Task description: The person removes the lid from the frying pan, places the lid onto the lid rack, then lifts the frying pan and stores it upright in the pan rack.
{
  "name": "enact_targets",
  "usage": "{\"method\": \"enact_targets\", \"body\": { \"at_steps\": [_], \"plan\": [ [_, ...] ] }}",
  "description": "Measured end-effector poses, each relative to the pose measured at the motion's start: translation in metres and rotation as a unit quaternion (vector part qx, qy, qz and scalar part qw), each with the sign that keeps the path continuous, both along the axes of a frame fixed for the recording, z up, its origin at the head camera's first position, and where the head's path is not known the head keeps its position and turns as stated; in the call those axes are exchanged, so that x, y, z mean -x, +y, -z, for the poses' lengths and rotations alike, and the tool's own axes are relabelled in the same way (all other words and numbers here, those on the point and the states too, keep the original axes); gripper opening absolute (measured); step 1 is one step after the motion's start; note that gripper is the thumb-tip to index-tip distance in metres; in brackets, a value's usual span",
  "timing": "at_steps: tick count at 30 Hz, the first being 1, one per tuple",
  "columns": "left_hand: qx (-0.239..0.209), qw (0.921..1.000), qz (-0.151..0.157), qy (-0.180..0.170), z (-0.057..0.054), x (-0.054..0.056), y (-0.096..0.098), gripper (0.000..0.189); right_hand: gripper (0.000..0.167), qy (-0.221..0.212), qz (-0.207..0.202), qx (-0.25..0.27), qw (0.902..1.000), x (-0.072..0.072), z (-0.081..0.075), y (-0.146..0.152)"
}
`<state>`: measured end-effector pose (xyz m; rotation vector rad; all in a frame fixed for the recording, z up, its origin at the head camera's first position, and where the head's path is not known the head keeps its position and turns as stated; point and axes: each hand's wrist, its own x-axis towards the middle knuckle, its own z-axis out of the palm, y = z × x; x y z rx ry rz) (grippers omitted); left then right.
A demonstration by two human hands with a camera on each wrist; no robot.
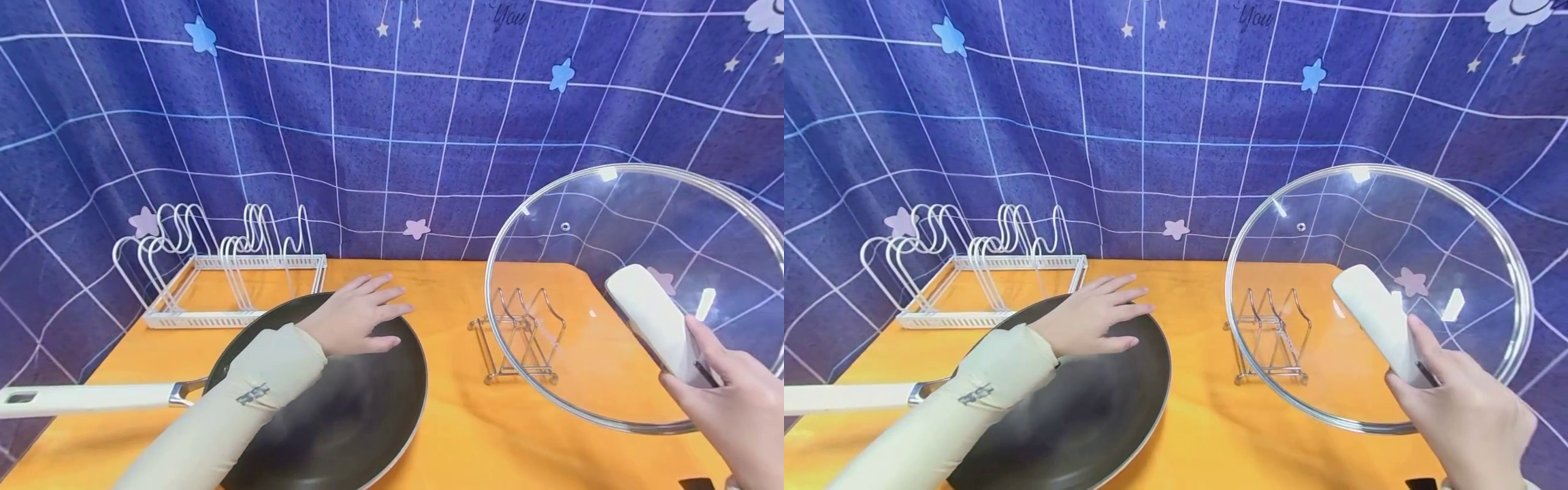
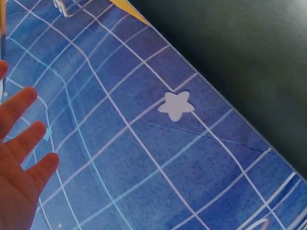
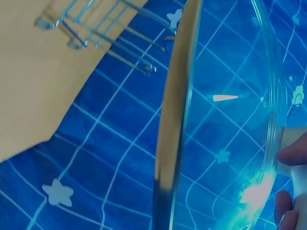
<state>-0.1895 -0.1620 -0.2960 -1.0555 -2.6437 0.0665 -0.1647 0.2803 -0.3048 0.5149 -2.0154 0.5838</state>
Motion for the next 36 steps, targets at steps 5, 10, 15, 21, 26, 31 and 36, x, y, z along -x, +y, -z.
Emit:
{"method": "enact_targets", "body": {
  "at_steps": [5,10,15,21,26,31,36],
  "plan": [
    [0.01,0.9997,0.018,0.01,0.0,0.005,0.009,0.05,0.094,0.06,-0.034,-0.008,0.9976,0.007,0.0,0.006],
    [0.027,0.999,0.031,0.014,0.0,0.011,0.023,0.05,0.094,0.071,0.002,-0.03,0.9971,0.011,-0.003,0.015],
    [0.033,0.9978,0.053,0.022,-0.001,0.019,0.041,0.049,0.09,0.09,-0.004,-0.048,0.9948,0.018,-0.01,0.02],
    [0.072,0.9958,0.053,0.02,-0.001,0.035,0.057,0.051,0.087,0.106,0.01,-0.09,0.9902,0.021,-0.022,0.017],
    [0.082,0.9955,0.047,0.006,0.0,0.046,0.07,0.054,0.085,0.098,0.032,-0.121,0.9872,0.022,-0.029,0.017],
    [0.078,0.9955,0.053,0.009,0.001,0.051,0.082,0.055,0.075,0.121,0.029,-0.124,0.9844,0.027,-0.029,0.021],
    [0.078,0.9959,0.046,-0.006,0.004,0.056,0.092,0.058,0.073,0.127,0.022,-0.119,0.9844,0.031,-0.027,0.026]
  ]
}}
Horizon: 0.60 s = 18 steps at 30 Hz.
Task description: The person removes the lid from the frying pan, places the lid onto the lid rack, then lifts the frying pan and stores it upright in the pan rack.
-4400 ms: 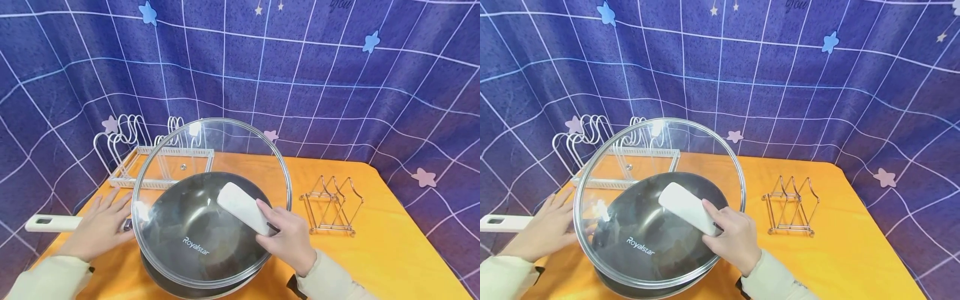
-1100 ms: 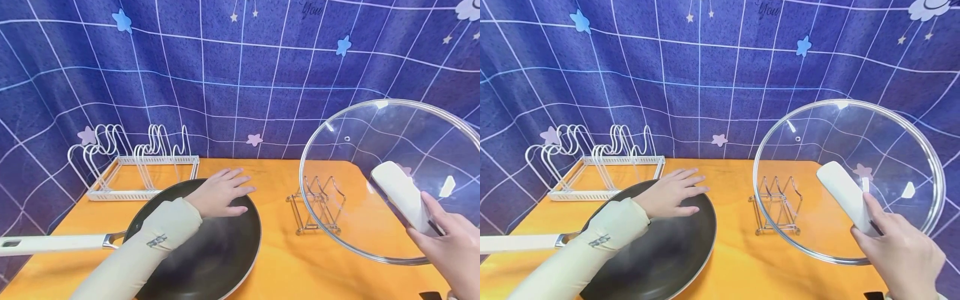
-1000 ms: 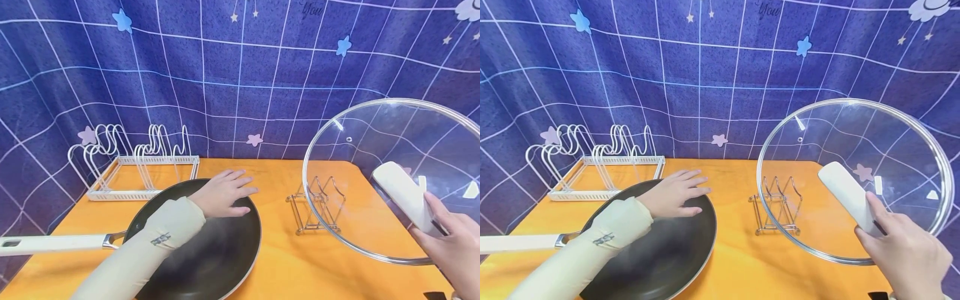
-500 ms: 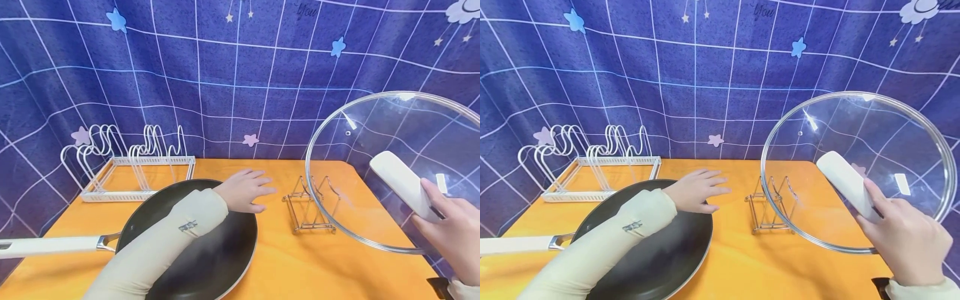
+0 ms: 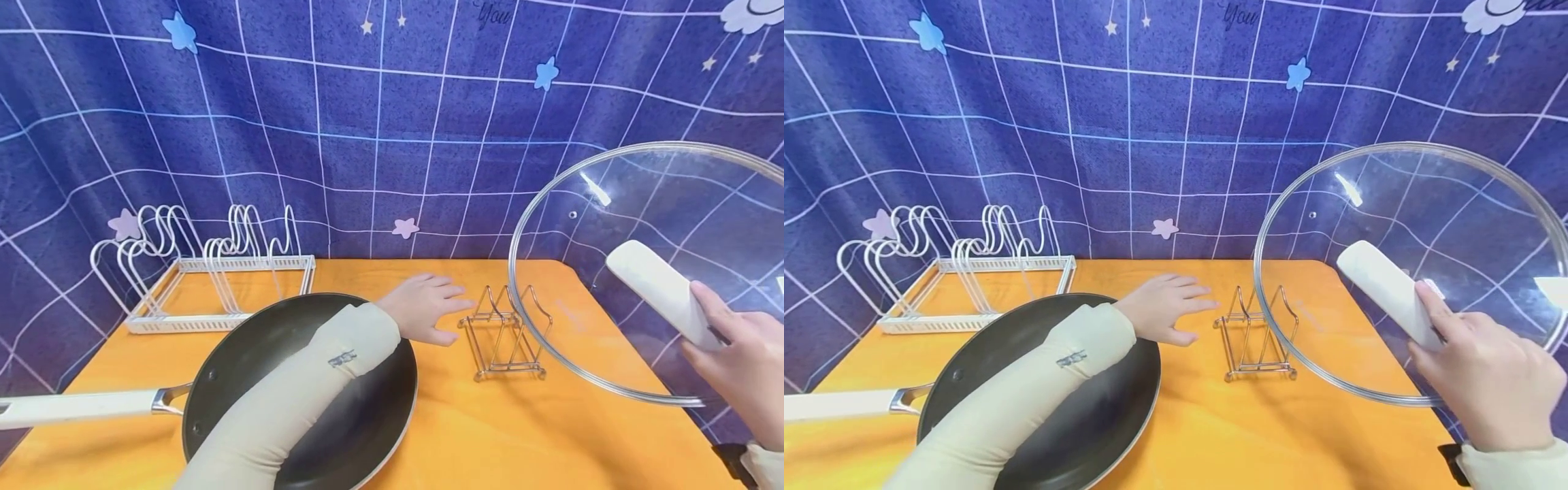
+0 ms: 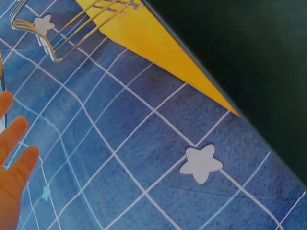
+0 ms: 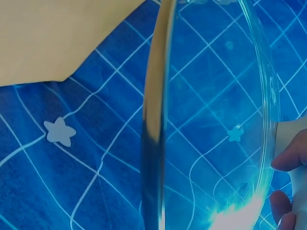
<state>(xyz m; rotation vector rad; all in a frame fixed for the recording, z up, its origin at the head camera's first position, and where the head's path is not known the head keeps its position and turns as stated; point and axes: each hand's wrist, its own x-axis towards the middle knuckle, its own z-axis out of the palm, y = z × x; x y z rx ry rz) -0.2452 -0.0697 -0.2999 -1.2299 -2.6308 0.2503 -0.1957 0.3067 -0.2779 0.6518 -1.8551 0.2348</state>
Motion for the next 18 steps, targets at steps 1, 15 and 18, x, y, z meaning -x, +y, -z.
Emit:
{"method": "enact_targets", "body": {
  "at_steps": [1,15,18],
  "plan": [
    [0.002,1.0,-0.003,-0.005,0.001,0.001,0.001,0.059,0.072,0.0,0.0,0.001,1.0,0.001,0.0,0.0],
    [0.029,0.9984,0.003,-0.049,-0.004,0.005,0.015,0.071,0.062,0.013,-0.033,-0.023,0.9991,0.012,-0.002,0.013],
    [0.025,0.9983,0.008,-0.053,-0.004,0.007,0.017,0.071,0.057,0.01,-0.04,-0.004,0.9991,0.014,0.001,0.014]
  ]
}}
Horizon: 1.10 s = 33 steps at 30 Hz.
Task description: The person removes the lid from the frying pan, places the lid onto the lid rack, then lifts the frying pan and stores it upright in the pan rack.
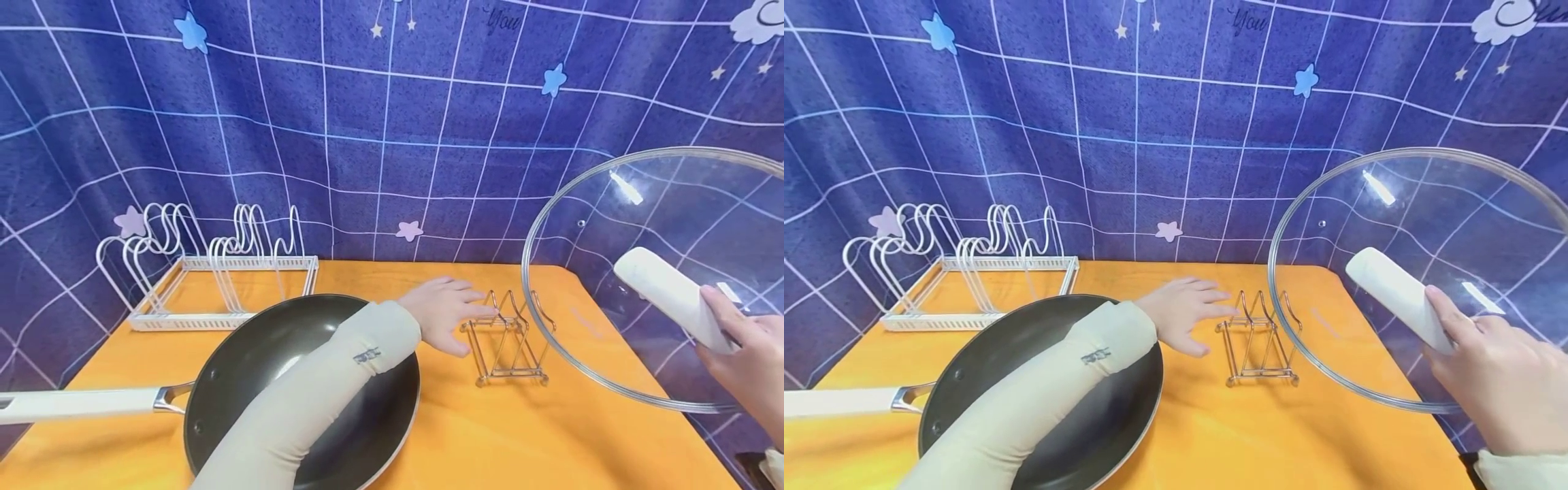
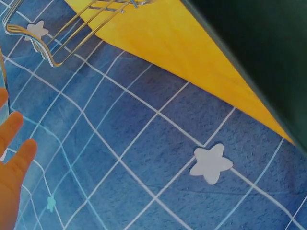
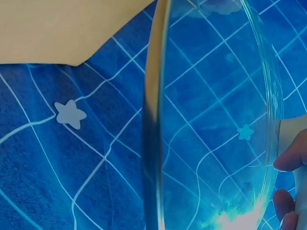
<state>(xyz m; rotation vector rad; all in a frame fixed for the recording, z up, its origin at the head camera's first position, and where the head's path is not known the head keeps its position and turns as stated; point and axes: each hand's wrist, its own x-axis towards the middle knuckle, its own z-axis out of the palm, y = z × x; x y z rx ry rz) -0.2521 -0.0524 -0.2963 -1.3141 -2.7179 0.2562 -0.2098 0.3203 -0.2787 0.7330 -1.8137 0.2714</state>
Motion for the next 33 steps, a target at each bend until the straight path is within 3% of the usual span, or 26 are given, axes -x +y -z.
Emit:
{"method": "enact_targets", "body": {
  "at_steps": [5,10,16,20,28,33],
  "plan": [
    [-0.011,0.9999,0.003,-0.001,0.005,0.006,0.002,0.071,0.057,-0.009,0.005,0.006,0.9999,-0.002,-0.001,0.0],
    [-0.009,0.9997,0.001,0.021,0.01,0.014,0.001,0.071,0.056,-0.011,0.007,-0.006,0.9999,-0.002,-0.003,0.0],
    [0.009,0.9991,-0.003,0.04,0.012,0.019,0.005,0.073,0.04,-0.017,0.019,-0.019,0.9995,-0.002,-0.006,-0.001],
    [0.021,0.999,-0.012,0.038,0.012,0.02,0.011,0.073,0.054,-0.023,0.029,-0.019,0.9991,-0.003,-0.008,-0.001],
    [0.016,0.9991,-0.038,0.007,0.017,0.027,0.025,0.072,0.051,-0.039,0.06,-0.031,0.997,-0.005,-0.01,-0.005],
    [0.019,0.9987,-0.047,0.0,0.02,0.03,0.027,0.072,0.072,-0.055,0.1,-0.066,0.9912,-0.009,-0.011,-0.007]
  ]
}}
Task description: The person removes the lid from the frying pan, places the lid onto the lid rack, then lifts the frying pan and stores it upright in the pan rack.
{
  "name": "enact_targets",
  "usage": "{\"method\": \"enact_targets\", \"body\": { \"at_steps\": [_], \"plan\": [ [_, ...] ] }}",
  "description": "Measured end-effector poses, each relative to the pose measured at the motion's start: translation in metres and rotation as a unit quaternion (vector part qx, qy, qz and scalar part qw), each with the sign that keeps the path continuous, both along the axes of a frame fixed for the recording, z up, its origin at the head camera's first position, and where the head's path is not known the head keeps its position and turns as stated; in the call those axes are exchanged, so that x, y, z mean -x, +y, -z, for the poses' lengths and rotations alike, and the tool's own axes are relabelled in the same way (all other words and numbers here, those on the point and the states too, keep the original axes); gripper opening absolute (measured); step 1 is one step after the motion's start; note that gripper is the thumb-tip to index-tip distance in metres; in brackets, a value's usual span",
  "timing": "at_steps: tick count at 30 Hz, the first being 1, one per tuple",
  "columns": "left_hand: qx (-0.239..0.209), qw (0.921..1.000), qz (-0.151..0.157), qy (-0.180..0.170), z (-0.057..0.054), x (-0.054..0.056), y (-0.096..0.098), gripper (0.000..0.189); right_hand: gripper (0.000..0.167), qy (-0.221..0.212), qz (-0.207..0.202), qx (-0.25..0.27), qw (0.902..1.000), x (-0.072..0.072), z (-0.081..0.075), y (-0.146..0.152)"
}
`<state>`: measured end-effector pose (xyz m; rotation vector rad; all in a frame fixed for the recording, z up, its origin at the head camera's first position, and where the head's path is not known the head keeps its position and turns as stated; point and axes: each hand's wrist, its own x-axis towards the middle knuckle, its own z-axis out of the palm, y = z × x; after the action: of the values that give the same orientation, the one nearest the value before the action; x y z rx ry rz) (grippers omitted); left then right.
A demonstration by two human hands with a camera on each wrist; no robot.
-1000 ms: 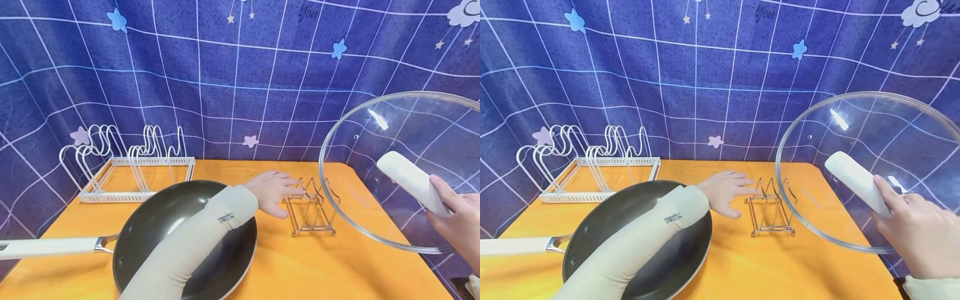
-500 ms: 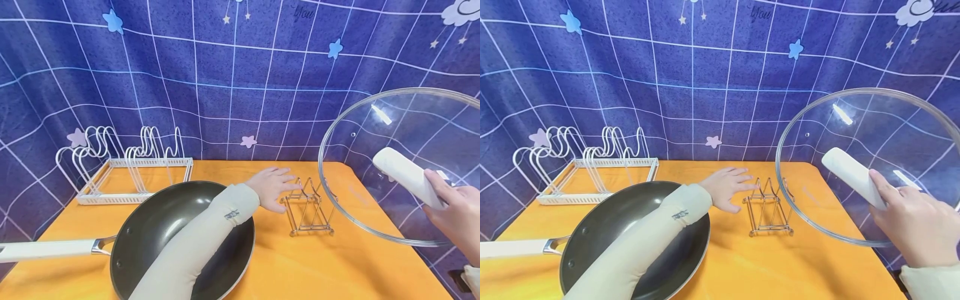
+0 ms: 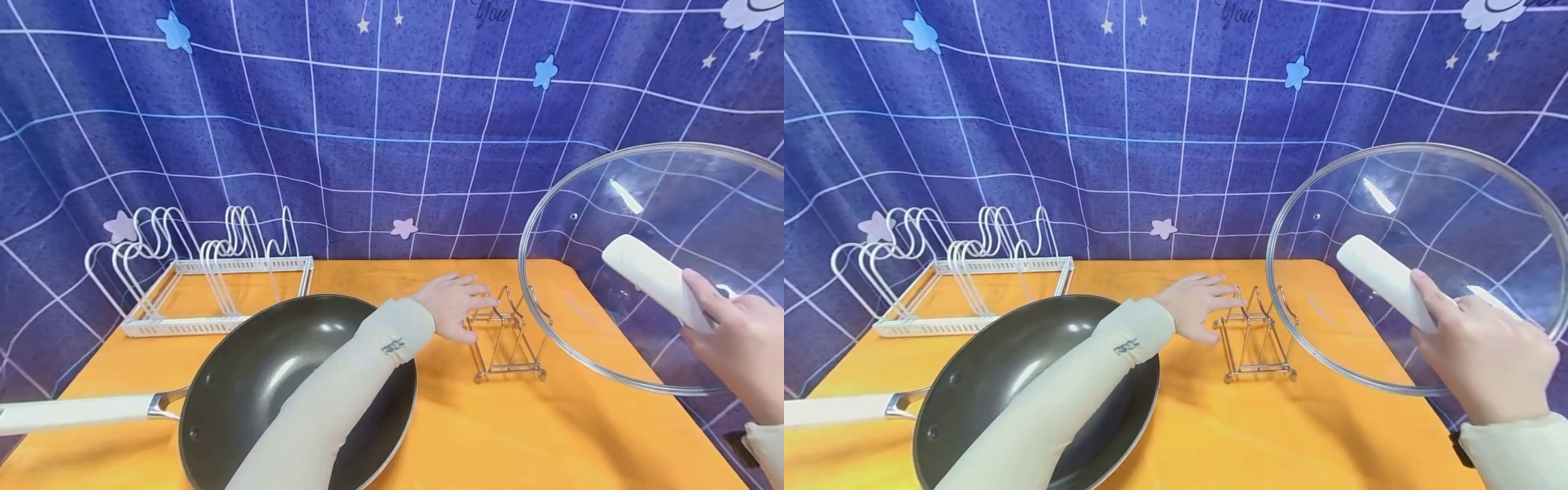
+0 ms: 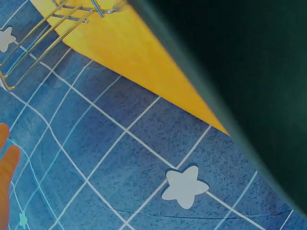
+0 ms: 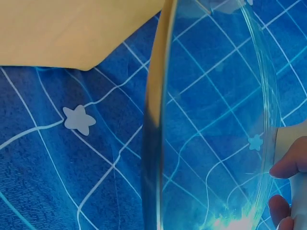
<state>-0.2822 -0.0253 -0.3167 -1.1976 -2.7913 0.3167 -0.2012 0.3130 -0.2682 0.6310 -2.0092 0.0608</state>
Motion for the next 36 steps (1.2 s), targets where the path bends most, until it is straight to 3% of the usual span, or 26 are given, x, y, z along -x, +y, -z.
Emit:
{"method": "enact_targets", "body": {
  "at_steps": [13,20,36],
  "plan": [
    [0.023,0.9986,0.04,0.024,0.011,0.001,0.008,0.082,0.085,-0.018,0.025,-0.036,0.9989,-0.002,0.003,-0.004],
    [0.024,0.9994,0.023,0.004,0.016,0.002,0.012,0.08,0.084,-0.012,0.021,-0.044,0.9987,0.0,-0.002,-0.005],
    [0.046,0.9978,-0.01,-0.047,0.007,-0.001,0.03,0.08,0.088,-0.02,0.049,-0.07,0.9961,-0.006,-0.013,-0.003]
  ]
}}
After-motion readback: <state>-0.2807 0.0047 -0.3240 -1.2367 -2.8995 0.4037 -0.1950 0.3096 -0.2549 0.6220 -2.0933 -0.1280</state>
